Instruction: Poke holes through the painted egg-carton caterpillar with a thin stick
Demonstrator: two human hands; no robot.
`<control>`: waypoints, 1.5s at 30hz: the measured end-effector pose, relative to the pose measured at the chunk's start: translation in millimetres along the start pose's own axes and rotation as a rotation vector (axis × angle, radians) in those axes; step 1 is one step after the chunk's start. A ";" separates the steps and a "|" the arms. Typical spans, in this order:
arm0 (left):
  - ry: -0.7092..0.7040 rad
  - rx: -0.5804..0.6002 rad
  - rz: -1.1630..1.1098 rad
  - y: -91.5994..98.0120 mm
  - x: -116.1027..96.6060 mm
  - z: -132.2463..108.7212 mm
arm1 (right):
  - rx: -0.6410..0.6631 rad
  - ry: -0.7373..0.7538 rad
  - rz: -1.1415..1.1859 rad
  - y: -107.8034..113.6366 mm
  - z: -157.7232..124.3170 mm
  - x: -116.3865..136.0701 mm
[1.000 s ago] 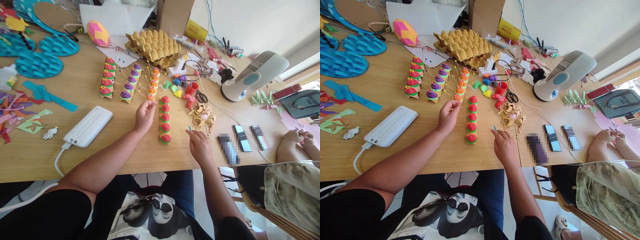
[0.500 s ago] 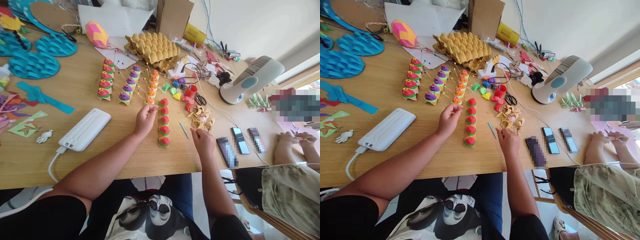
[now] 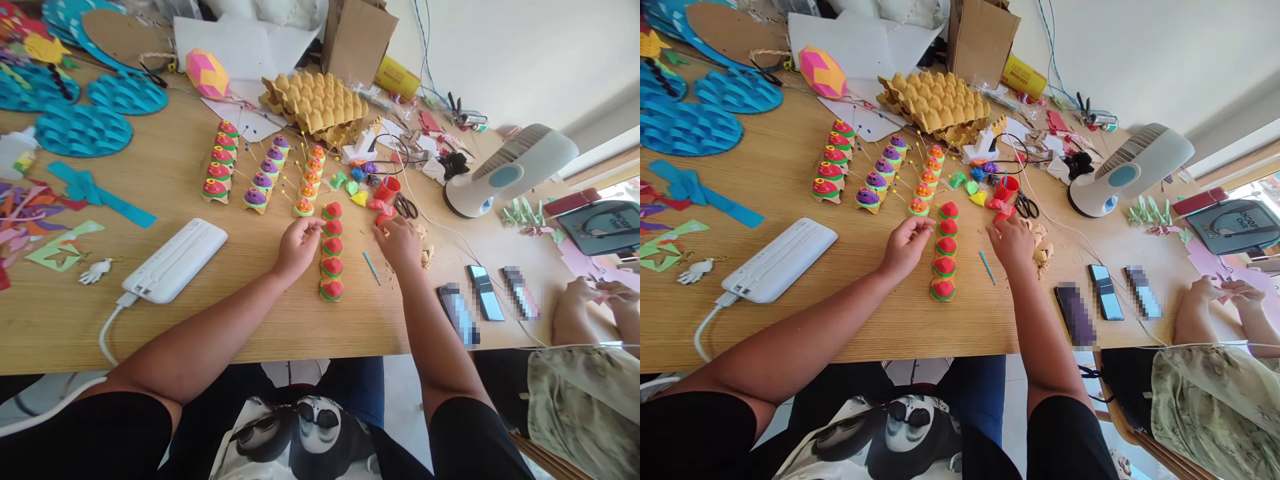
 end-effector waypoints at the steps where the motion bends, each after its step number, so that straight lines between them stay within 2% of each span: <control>1: 0.003 0.003 0.003 -0.3 -0.1 -0.2 | -0.016 -0.003 -0.017 -1.5 11.7 -2.1; 6: 0.009 0.007 0.005 -0.8 0.4 -0.2 | -0.006 -0.068 -0.044 -17.8 60.4 -11.5; 11: 0.010 0.008 -0.021 -1.2 1.4 -0.4 | 0.108 -0.089 -0.140 -35.5 77.2 -3.4; 17: 0.018 0.014 -0.024 -1.7 1.4 -0.1 | 0.164 -0.076 -0.231 -40.7 81.0 6.1; 25: 0.023 0.002 -0.045 -1.9 3.5 -0.1 | 0.108 0.039 -0.264 -39.1 75.1 21.3; 39: 0.020 -0.006 -0.040 0.3 1.6 0.7 | 0.012 0.054 -0.175 -21.5 73.2 12.3; 45: 0.006 -0.001 -0.023 0.6 -2.4 0.5 | 0.050 0.065 -0.195 -24.4 65.6 12.2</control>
Point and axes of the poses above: each hand's wrist, its own z-axis towards the middle knuckle, its own y-axis out of the back of the hand, x = y × z, the point moved 10 cm from there along z, towards the middle knuckle, and after that the axes turned 5 degrees about z, right-handed, at the moved point
